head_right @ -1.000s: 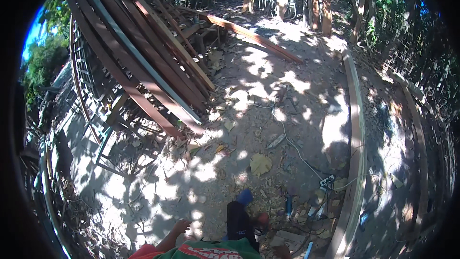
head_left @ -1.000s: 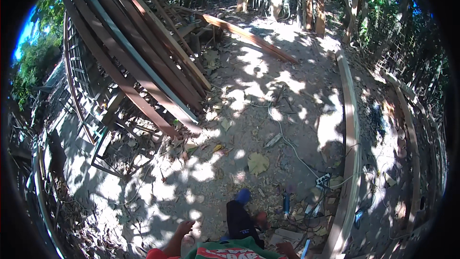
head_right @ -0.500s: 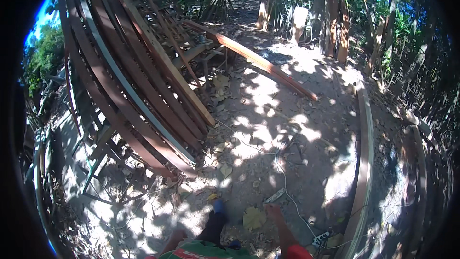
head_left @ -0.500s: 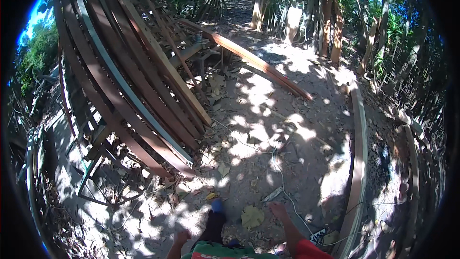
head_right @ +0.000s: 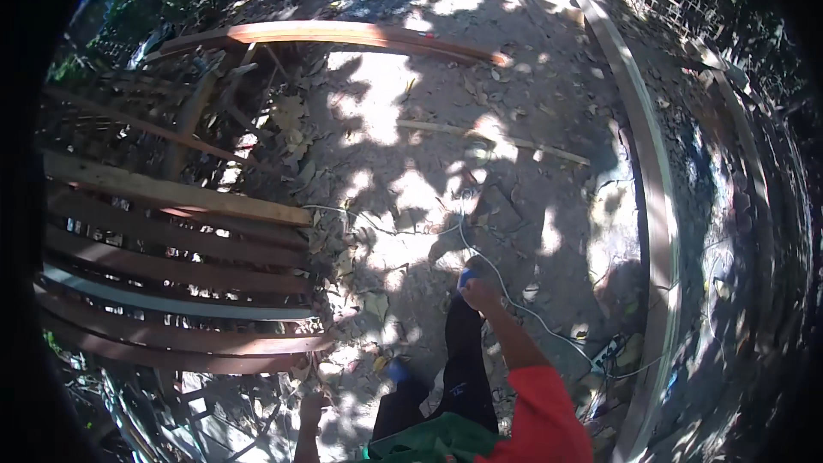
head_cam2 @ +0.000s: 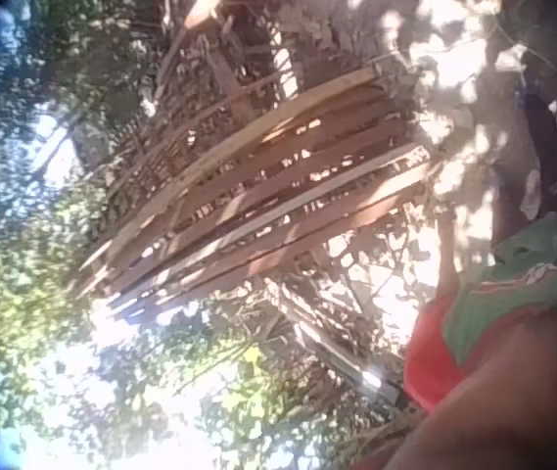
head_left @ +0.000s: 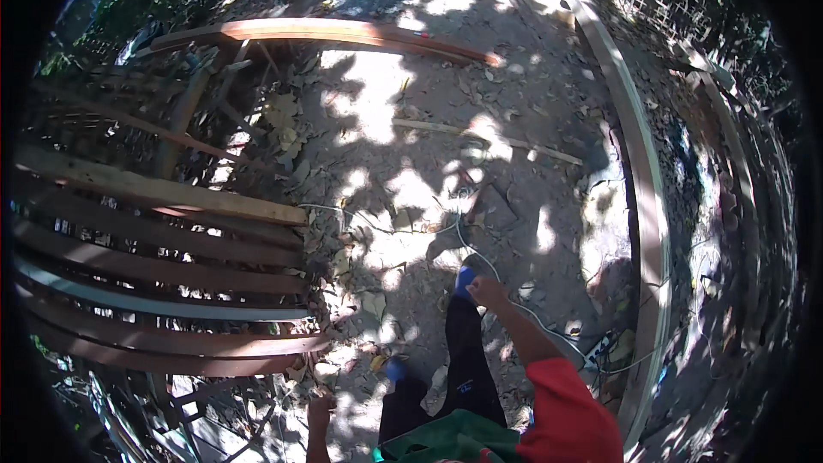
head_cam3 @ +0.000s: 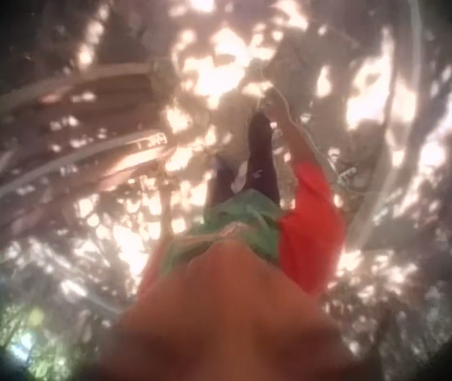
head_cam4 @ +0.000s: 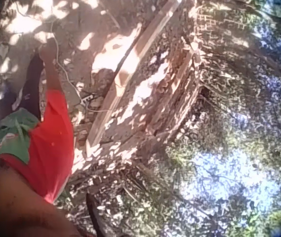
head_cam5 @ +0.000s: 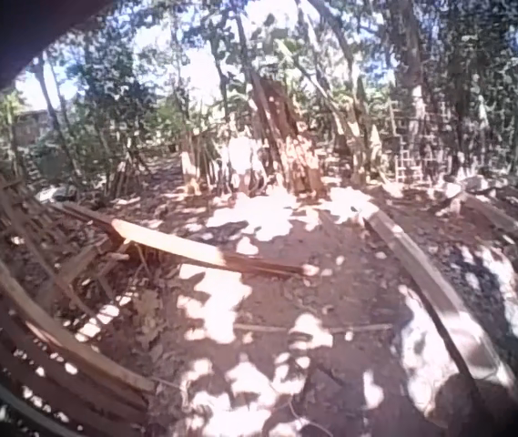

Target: The person carves and smooths a piece of wood for a joint using a chisel and a hammer.

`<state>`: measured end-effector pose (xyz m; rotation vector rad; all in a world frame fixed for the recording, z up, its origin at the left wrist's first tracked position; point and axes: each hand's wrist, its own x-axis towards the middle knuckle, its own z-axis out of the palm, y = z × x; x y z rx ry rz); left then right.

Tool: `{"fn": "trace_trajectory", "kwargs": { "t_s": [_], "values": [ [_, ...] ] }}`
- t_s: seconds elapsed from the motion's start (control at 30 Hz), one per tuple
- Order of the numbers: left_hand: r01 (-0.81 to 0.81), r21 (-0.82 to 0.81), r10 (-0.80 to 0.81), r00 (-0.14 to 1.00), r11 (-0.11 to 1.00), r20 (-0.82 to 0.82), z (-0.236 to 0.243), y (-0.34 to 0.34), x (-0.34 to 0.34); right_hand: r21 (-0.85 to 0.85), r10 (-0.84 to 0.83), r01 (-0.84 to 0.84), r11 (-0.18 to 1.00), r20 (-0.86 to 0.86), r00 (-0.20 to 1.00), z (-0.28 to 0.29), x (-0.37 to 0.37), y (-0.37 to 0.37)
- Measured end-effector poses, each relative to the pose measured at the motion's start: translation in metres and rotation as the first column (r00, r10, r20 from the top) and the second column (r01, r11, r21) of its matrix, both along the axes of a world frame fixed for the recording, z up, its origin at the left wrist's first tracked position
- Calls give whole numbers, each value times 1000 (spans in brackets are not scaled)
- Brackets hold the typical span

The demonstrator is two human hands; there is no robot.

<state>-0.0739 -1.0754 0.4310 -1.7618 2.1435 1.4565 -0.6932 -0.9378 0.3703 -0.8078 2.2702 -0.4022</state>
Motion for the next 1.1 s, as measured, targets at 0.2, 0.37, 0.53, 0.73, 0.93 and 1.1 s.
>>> {"fn": "trace_trajectory", "kwargs": {
  "t_s": [0.2, 0.37, 0.53, 0.73, 0.93, 1.1],
  "values": [
    [-415, 550, 289, 908, 725, 305, -82, 24, -103, 184, 422, -381, 906, -433, 796, -221, -170, -84],
    [-65, 850, 86, 996, 523, 23, -81, 110, -136, 151, 263, -244, 958, -805, 532, -276, -316, -164],
    [-365, 716, 45, 905, 595, 424, -56, 40, -162, 747, 437, -120, 654, -243, 866, -285, -310, -188],
    [-314, 705, 8, 916, 636, 401, -83, -83, -168, 326, -380, 415, 850, -168, 910, -231, -224, 4],
    [-222, 796, -26, 958, 563, 285, -124, -197, -191, -156, -878, 864, 478, -68, 474, -11, -71, 44],
    [250, 734, -535, 826, 632, 178, -87, -232, -338, -122, -911, 928, 352, -272, 310, 200, 169, 156]
  ]
}}
